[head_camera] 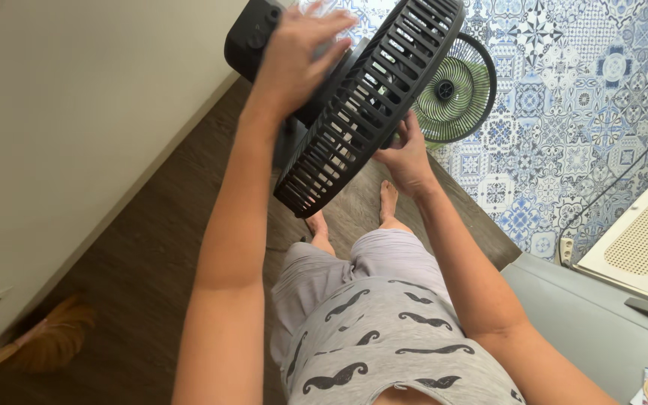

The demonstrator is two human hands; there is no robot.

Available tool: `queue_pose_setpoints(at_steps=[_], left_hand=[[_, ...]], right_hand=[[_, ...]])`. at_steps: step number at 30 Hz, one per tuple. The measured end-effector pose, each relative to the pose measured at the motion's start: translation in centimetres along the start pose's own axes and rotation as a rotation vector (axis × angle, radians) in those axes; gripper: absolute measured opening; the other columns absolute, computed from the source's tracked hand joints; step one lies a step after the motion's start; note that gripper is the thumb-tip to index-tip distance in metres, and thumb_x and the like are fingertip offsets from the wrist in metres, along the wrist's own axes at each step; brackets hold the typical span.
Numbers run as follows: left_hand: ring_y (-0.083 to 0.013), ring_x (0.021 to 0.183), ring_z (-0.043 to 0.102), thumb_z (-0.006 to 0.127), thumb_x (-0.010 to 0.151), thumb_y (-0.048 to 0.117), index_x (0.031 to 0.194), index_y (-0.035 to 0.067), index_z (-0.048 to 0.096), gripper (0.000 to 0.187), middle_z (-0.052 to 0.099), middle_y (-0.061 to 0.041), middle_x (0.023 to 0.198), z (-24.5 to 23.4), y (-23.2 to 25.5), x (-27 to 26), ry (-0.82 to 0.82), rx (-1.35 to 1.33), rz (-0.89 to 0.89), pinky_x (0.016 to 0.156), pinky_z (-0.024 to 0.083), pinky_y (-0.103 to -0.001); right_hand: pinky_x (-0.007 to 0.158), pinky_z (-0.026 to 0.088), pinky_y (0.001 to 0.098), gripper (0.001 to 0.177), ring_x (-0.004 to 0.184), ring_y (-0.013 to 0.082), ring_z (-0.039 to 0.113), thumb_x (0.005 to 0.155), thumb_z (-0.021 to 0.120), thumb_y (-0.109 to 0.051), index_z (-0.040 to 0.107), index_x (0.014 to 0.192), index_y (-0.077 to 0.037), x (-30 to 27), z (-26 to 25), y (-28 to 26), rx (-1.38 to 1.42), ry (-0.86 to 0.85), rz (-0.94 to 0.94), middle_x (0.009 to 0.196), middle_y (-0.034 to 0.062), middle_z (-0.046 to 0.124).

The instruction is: The person assembles a standing fan by attaching the fan blade to the motor, securing the front grille, and then attaching the rear grille. They plug the fan into a wall socket and turn it on to test operation.

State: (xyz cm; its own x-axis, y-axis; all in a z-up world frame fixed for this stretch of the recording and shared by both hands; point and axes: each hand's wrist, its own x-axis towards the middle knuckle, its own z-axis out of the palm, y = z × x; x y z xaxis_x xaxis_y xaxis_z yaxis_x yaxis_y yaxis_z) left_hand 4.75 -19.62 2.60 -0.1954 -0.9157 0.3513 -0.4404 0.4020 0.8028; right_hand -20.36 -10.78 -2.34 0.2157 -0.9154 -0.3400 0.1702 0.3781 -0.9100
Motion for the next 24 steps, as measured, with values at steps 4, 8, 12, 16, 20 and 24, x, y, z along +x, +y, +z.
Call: queue_pose_setpoints(at_steps=[4, 8, 12, 16, 20, 24], left_hand=[[-0.0287, 0.123, 0.067, 0.051, 0.112, 0.028, 0.128, 0.006, 0.07, 0.034, 0.072, -0.016, 0.128, 2.6, -0.9, 0.0, -0.113, -0.285, -0.076, 0.106, 0.05, -0.039], [-0.0342, 0.108, 0.066, 0.054, 0.104, 0.033, 0.11, -0.001, 0.071, 0.039, 0.074, -0.017, 0.108, 2.7, -1.3, -0.1, -0.172, 0.236, 0.233, 0.095, 0.05, -0.045], [-0.028, 0.097, 0.068, 0.051, 0.106, 0.034, 0.099, 0.007, 0.075, 0.037, 0.073, -0.013, 0.092, 3.1, -1.6, 0.3, -0.059, 0.382, 0.131, 0.093, 0.049, -0.047], [-0.0273, 0.093, 0.068, 0.052, 0.105, 0.027, 0.094, 0.011, 0.077, 0.031, 0.072, -0.009, 0.082, 3.3, -2.9, 0.4, -0.064, 0.626, 0.307, 0.094, 0.049, -0.049], [-0.0293, 0.078, 0.068, 0.052, 0.106, 0.025, 0.074, 0.01, 0.073, 0.042, 0.071, -0.01, 0.074, 4.3, -2.4, 0.6, -0.114, 0.576, 0.2, 0.098, 0.049, -0.051], [-0.0318, 0.077, 0.068, 0.052, 0.102, 0.027, 0.07, 0.01, 0.072, 0.041, 0.071, -0.011, 0.072, 4.4, -0.6, 0.2, -0.11, 0.469, 0.162, 0.082, 0.049, -0.046]], right_hand=[[0.098, 0.063, 0.0389, 0.082, 0.127, 0.0256, 0.063, 0.079, 0.078, 0.011, 0.038, 0.149, -0.009, 0.5, 0.5, 1.3, -0.028, 0.036, -0.042, 0.144, 0.0127, 0.052], [0.102, 0.061, 0.0385, 0.077, 0.128, 0.0247, 0.063, 0.082, 0.079, 0.011, 0.04, 0.147, -0.007, 0.5, 0.2, 1.9, -0.02, 0.003, -0.092, 0.144, 0.0121, 0.053], [0.104, 0.059, 0.0357, 0.077, 0.127, 0.0219, 0.062, 0.083, 0.079, 0.01, 0.041, 0.147, -0.006, 0.8, 0.1, 2.3, -0.046, 0.021, -0.107, 0.141, 0.0108, 0.056], [0.105, 0.054, 0.0338, 0.067, 0.123, 0.021, 0.063, 0.088, 0.081, 0.006, 0.046, 0.144, -0.002, 0.6, -0.3, 2.2, -0.277, 0.07, -0.137, 0.136, 0.0119, 0.063], [0.094, 0.057, 0.0351, 0.058, 0.113, 0.0205, 0.065, 0.088, 0.073, -0.001, 0.047, 0.139, 0.0, 0.0, -0.6, 2.1, -0.215, 0.063, -0.08, 0.123, 0.0089, 0.066], [0.094, 0.057, 0.035, 0.06, 0.111, 0.0204, 0.065, 0.087, 0.074, -0.001, 0.046, 0.14, -0.001, 0.0, -1.2, 3.8, -0.252, 0.014, -0.112, 0.123, 0.0089, 0.067]])
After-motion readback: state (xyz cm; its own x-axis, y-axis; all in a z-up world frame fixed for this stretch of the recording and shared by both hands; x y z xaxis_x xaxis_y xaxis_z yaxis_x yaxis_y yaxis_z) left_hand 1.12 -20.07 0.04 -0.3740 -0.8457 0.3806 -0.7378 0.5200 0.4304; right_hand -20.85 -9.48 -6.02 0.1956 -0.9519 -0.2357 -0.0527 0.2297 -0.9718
